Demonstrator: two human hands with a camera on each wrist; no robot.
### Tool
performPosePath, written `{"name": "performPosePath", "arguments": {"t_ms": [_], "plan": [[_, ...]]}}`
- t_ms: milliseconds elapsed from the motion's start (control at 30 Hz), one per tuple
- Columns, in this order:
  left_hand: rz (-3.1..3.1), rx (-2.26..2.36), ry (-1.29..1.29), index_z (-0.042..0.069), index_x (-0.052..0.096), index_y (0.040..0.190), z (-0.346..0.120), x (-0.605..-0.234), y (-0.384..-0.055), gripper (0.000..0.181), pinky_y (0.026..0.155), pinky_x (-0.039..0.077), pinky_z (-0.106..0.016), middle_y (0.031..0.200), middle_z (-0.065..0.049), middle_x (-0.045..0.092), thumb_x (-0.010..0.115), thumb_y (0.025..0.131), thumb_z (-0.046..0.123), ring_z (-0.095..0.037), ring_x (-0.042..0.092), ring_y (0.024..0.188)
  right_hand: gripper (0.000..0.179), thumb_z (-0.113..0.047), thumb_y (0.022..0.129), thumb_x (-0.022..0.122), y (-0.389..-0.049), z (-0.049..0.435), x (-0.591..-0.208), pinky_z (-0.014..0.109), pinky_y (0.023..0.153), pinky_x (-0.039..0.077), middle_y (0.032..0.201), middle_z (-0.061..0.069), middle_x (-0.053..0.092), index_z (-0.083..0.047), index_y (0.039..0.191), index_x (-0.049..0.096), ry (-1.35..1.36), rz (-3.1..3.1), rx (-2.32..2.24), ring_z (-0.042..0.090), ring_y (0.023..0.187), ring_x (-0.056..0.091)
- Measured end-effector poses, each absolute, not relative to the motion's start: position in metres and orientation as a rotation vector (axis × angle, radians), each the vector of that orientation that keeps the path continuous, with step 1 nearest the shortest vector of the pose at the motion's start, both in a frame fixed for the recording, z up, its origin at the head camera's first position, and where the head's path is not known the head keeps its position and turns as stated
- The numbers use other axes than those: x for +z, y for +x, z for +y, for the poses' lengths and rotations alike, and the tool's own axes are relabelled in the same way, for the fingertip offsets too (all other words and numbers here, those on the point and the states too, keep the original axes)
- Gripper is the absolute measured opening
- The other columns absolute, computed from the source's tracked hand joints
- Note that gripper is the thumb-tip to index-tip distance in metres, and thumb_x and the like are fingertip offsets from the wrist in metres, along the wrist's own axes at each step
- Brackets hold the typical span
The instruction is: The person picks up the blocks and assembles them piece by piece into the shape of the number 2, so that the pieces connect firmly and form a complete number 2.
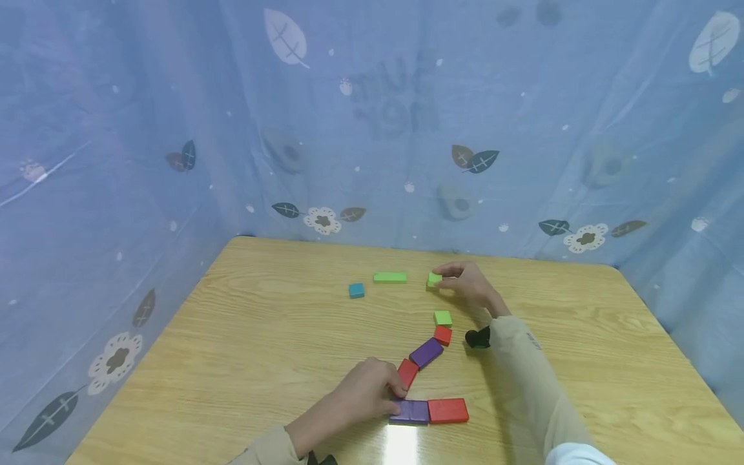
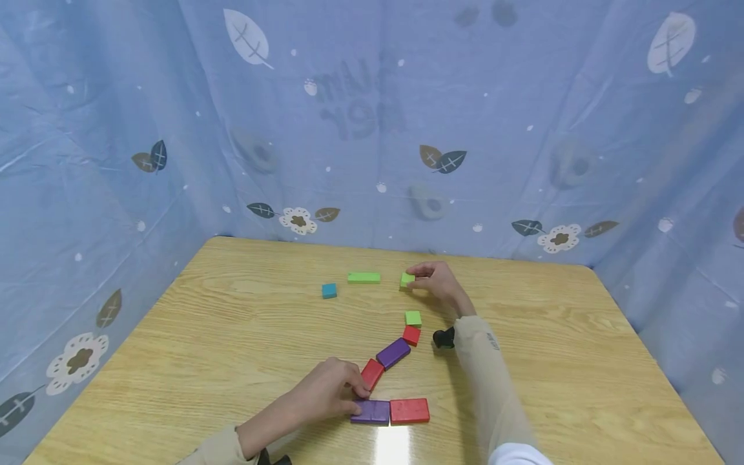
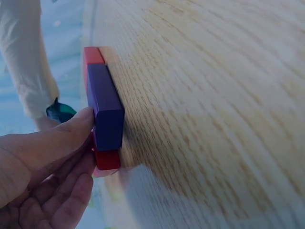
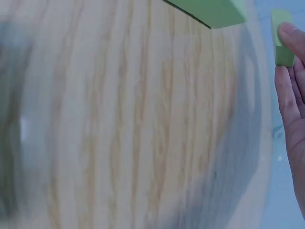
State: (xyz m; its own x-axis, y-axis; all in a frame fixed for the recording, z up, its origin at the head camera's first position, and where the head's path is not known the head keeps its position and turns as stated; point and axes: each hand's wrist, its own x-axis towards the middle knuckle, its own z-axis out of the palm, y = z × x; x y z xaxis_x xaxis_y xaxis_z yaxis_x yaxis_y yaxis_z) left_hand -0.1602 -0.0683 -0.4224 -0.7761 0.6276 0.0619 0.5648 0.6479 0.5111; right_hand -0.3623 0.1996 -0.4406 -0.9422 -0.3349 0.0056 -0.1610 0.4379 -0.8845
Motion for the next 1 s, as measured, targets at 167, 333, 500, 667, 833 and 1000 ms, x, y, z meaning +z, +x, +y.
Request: {"name": "performPosePath", "arguments": {"t_ms": [167,333,500,667,833,1000], "plan": [[2.734,0.789,1.000,0.015,0.077,0.085,-0.069,-0.421,-0.160,0.019,0.077,0.047,-0.014,0.084,0.011,0.070,0.085,0.068,0.014,0.001,0.061,0.081,0.039,-0.012,0.081,0.077,-0.358,0.202,-0.434,0.033,0.089,0.052,0.125,0.018,0.060,0.001,0.116,0.066,-0.467,2.517,-1.570,0.032,0.111,0.058],[2.738,0.784,1.003,0.015,0.077,0.085,-0.069,-0.421,-0.160,0.019,0.079,0.048,-0.015,0.085,0.011,0.070,0.085,0.068,0.014,0.000,0.062,0.083,0.040,-0.015,0.081,0.078,-0.352,0.204,-0.430,0.035,0.089,0.052,0.123,0.019,0.062,0.002,0.115,0.066,-0.503,2.489,-1.605,0.033,0.110,0.060],[2.738,0.787,1.001,0.014,0.077,0.084,-0.069,-0.421,-0.160,0.018,0.079,0.048,-0.016,0.086,0.010,0.070,0.085,0.068,0.014,-0.001,0.062,0.084,0.038,-0.009,0.080,0.078,-0.346,0.203,-0.426,0.033,0.089,0.052,0.120,0.019,0.063,0.004,0.113,0.067,-0.557,2.426,-1.656,0.031,0.110,0.061],[2.725,0.796,0.981,0.014,0.076,0.085,-0.068,-0.421,-0.160,0.019,0.079,0.048,-0.015,0.086,0.010,0.070,0.085,0.068,0.013,-0.001,0.062,0.083,0.035,-0.009,0.079,0.078,-0.340,0.202,-0.425,0.029,0.086,0.053,0.116,0.016,0.066,0.001,0.111,0.069,-0.590,2.416,-1.644,0.026,0.106,0.063],[2.710,0.815,0.979,0.013,0.077,0.085,-0.068,-0.421,-0.160,0.019,0.077,0.048,-0.015,0.085,0.009,0.070,0.085,0.068,0.013,0.000,0.061,0.080,0.034,-0.011,0.079,0.079,-0.332,0.199,-0.424,0.033,0.089,0.052,0.114,0.015,0.067,-0.001,0.110,0.069,-0.672,2.379,-1.585,0.026,0.105,0.064],[2.714,0.808,0.990,0.014,0.076,0.085,-0.068,-0.421,-0.160,0.019,0.078,0.048,-0.015,0.086,0.009,0.070,0.085,0.068,0.013,0.000,0.061,0.082,0.030,-0.010,0.081,0.076,-0.329,0.200,-0.425,0.038,0.094,0.049,0.114,0.015,0.067,-0.001,0.109,0.070,-0.767,2.376,-1.485,0.030,0.109,0.062]]}}
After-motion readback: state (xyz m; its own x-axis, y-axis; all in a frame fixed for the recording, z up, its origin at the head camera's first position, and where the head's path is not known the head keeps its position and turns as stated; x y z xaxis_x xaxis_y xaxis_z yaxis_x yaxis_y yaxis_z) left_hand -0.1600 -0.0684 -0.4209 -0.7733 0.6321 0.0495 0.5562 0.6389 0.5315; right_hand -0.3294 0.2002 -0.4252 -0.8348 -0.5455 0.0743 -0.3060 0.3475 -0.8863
